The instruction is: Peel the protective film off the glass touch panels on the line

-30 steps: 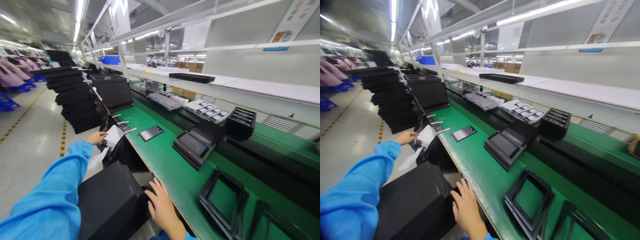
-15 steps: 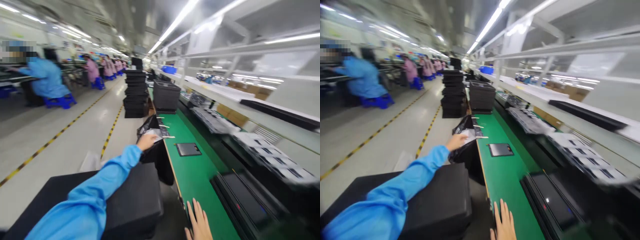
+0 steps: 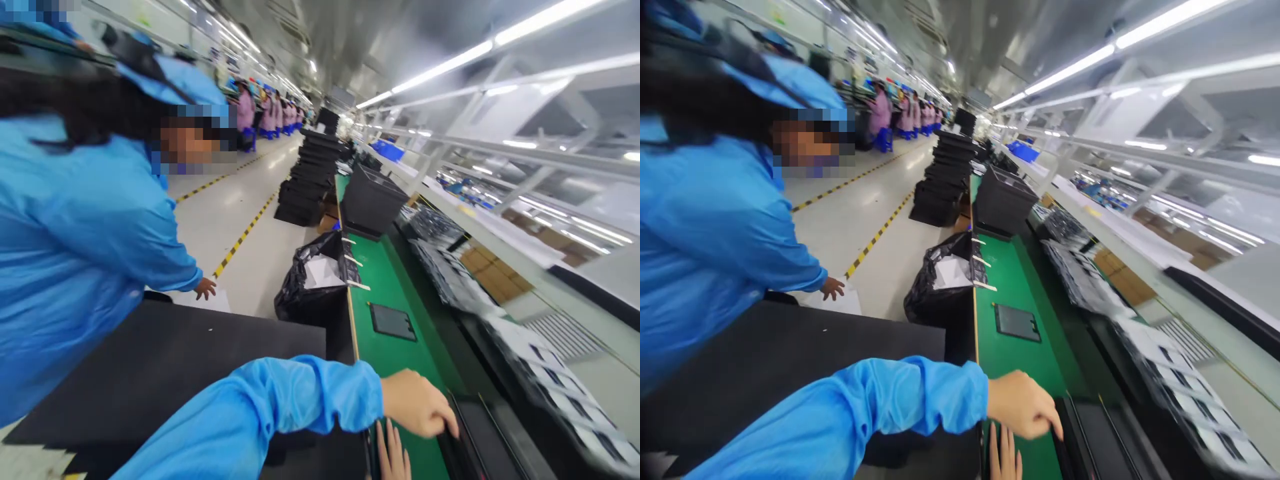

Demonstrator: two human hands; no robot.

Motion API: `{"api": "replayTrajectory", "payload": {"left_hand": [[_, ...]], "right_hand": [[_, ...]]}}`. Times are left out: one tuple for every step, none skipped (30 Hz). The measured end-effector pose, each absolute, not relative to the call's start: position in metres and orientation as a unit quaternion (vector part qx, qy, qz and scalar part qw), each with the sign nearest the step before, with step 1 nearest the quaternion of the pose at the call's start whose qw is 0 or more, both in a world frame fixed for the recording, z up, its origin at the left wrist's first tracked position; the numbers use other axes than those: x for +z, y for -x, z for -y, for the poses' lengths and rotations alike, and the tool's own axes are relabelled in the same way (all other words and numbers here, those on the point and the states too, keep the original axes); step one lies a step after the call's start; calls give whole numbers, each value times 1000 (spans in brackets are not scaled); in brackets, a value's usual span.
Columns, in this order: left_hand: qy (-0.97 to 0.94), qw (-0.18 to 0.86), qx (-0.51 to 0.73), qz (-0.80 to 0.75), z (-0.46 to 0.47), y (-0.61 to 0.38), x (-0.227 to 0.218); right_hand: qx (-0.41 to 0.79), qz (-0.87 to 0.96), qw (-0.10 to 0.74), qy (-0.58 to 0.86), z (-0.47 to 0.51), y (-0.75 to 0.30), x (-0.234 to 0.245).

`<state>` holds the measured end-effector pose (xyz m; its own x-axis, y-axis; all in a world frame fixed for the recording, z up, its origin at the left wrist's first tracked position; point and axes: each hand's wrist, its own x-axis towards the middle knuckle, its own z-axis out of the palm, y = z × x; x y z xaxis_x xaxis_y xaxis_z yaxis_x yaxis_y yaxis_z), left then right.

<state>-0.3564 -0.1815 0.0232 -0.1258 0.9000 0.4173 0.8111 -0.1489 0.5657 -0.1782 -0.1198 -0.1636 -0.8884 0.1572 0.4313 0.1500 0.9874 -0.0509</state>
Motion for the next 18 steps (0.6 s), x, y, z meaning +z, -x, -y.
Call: {"api": "replayTrajectory", "payload": {"left_hand": [[-659, 74, 368, -652, 181, 357, 23], [-652, 87, 363, -660, 181, 359, 21], [-641, 99, 360, -671, 179, 363, 18], [-627, 111, 359, -683, 176, 369, 13], [-610, 122, 357, -697, 171, 376, 8], [-595, 132, 355, -709, 166, 384, 3], [-581, 142, 351, -720, 162, 392, -2], [-572, 151, 347, -728, 159, 398, -5], [-564, 158, 343, -735, 157, 402, -8], [-557, 162, 340, -740, 157, 403, -8], [-554, 164, 338, -743, 157, 401, -7], [-552, 164, 337, -745, 158, 397, -5], [-554, 162, 337, -743, 159, 390, -3], [-559, 160, 338, -740, 158, 381, -1], [-565, 155, 340, -736, 156, 370, 0], [-574, 150, 342, -729, 152, 357, 1], [-587, 149, 340, -719, 146, 343, 1], [-605, 151, 336, -705, 138, 326, 0]], "right_hand": [[25, 972, 215, 92, 128, 173, -159], [49, 975, 188, 109, 136, 168, -154], [77, 976, 154, 131, 144, 165, -148], [91, 974, 140, 154, 151, 163, -144], [103, 970, 131, 176, 155, 161, -140], [117, 966, 122, 194, 158, 159, -138], [132, 961, 117, 212, 161, 157, -137], [148, 956, 114, 226, 163, 153, -136], [163, 951, 113, 238, 166, 148, -135], [178, 945, 115, 247, 171, 142, -134], [192, 940, 119, 254, 176, 135, -131], [205, 936, 124, 258, 182, 127, -128], [218, 931, 131, 260, 189, 118, -124], [229, 927, 140, 262, 196, 108, -118], [237, 923, 151, 263, 203, 97, -113], [244, 918, 165, 267, 210, 84, -107], [248, 912, 180, 274, 217, 71, -102], [249, 906, 196, 282, 223, 56, -97]]}}
